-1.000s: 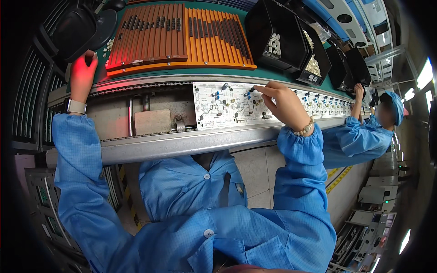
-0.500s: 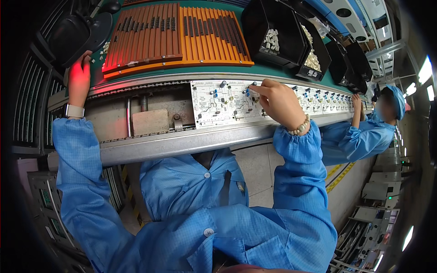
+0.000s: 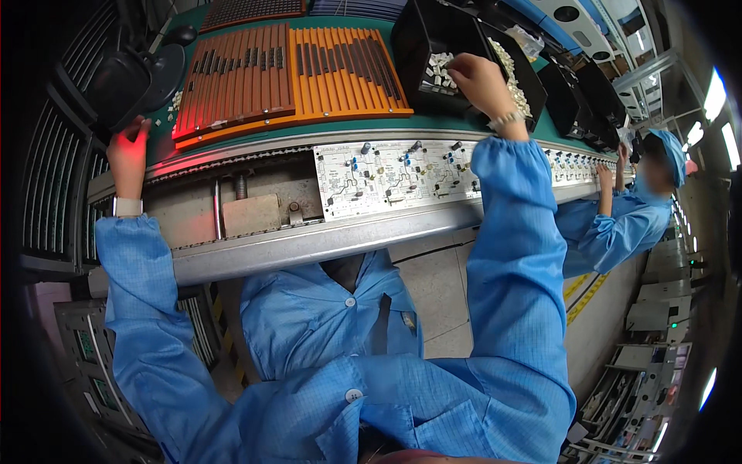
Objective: Assembling electronic components onto circuit boards on a manual production line.
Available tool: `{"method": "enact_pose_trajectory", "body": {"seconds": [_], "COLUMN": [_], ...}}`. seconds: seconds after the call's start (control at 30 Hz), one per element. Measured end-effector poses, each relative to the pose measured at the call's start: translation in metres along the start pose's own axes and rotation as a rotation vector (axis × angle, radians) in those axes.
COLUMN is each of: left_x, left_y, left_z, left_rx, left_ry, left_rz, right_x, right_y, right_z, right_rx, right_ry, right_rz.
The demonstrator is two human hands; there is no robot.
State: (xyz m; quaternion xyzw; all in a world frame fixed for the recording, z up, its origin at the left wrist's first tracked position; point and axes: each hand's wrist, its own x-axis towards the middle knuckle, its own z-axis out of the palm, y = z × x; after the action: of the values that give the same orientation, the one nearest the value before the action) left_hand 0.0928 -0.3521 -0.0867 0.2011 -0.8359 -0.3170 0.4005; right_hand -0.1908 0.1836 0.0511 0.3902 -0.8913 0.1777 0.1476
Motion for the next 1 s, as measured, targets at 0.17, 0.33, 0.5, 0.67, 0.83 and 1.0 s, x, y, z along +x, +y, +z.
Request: {"method": "enact_pose_trajectory", "body": {"seconds": [0.17,0.33,0.5,0.67,0.83,1.0], "left_x": [-0.019,-0.066,-0.094,-0.108,-0.101,-0.099], "left_y": [0.027,0.098,0.19,0.244,0.244,0.237], "left_z": [-0.029,-0.04,-0.015,0.037,0.084,0.099], "left_rx": [0.019,-0.152,-0.076,-0.31,-0.289,-0.223], "left_ry": [-0.037,-0.109,-0.277,-0.63,-0.878,-0.991], "left_rz": [-0.068,-0.185,0.087,0.084,0.192,0.344], "right_x": [0.042,0.056,0.053,0.041,0.011,-0.002], "right_y": [0.04,0.045,0.035,0.024,-0.026,-0.064], "right_z": [0.047,0.065,0.057,0.035,0.01,0.024], "right_rx": [0.035,-0.17,-0.175,0.01,0.251,0.521], "right_ry": [-0.11,-0.171,-0.159,0.011,0.277,0.302], "right_rz": [0.116,0.137,0.292,0.19,0.091,-0.078]}}
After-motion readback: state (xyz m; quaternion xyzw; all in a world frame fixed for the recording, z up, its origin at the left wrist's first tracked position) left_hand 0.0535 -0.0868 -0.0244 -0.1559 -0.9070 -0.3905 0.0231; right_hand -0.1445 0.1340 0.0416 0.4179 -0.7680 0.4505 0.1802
